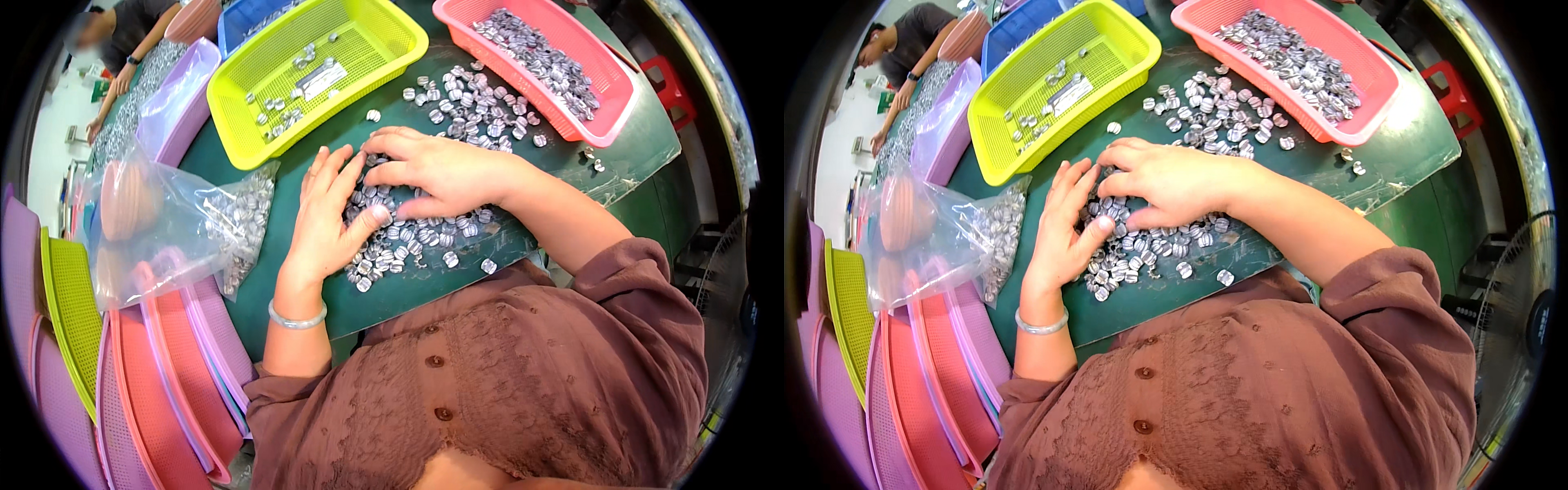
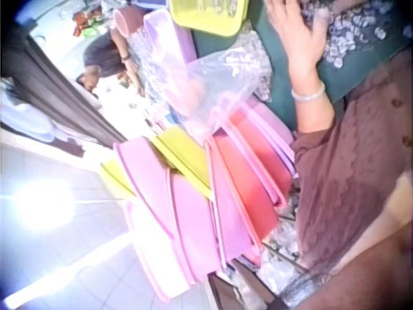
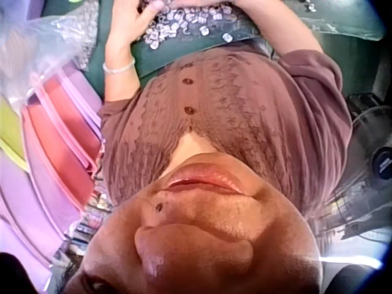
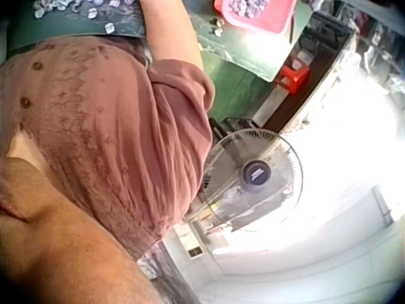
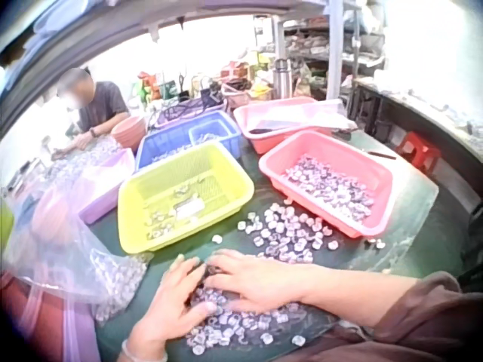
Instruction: The person assembles small silver metal components by hand on a green work surface, picking them from a pile and fitting them together.
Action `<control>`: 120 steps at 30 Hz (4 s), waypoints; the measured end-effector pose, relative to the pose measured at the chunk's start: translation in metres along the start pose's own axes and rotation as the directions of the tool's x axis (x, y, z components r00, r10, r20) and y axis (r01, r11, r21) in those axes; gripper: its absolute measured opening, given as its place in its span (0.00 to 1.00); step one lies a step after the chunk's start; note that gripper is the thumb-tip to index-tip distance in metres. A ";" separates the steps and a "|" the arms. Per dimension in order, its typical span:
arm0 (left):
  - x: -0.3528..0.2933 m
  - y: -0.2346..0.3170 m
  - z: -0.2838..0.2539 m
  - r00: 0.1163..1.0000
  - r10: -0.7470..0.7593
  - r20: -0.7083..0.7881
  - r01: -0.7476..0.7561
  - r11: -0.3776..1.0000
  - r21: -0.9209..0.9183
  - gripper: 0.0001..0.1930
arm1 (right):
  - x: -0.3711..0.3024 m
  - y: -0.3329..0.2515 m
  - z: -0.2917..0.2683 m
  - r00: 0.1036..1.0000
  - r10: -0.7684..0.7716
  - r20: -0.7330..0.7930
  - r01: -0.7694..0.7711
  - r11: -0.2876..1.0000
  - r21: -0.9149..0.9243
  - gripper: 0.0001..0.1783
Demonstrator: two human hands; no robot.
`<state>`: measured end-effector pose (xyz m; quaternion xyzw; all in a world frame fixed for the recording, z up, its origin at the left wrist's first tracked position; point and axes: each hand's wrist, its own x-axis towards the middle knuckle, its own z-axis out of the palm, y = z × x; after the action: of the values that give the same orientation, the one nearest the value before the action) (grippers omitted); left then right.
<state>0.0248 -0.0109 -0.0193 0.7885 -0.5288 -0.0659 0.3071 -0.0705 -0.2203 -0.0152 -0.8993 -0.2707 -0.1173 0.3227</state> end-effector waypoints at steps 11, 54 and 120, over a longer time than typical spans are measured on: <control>-0.022 0.024 -0.016 0.979 -0.131 0.158 0.095 0.971 0.221 0.57 | -0.042 0.027 -0.048 0.799 0.565 -0.208 -0.601 0.728 -0.330 0.45; -0.016 0.049 0.022 0.994 -0.105 0.026 0.093 0.949 0.300 0.55 | -0.039 -0.030 -0.014 0.956 0.254 0.149 -0.172 0.892 -0.418 0.52; 0.001 0.090 0.044 0.984 -0.138 0.117 0.078 0.905 0.419 0.48 | -0.078 -0.025 -0.001 0.945 0.121 -0.302 -0.109 0.992 0.057 0.15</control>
<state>-0.0649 -0.0522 -0.0049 0.8568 -0.5069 -0.0262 0.0908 -0.1493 -0.2367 -0.0313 -0.8780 -0.1671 -0.2304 0.3848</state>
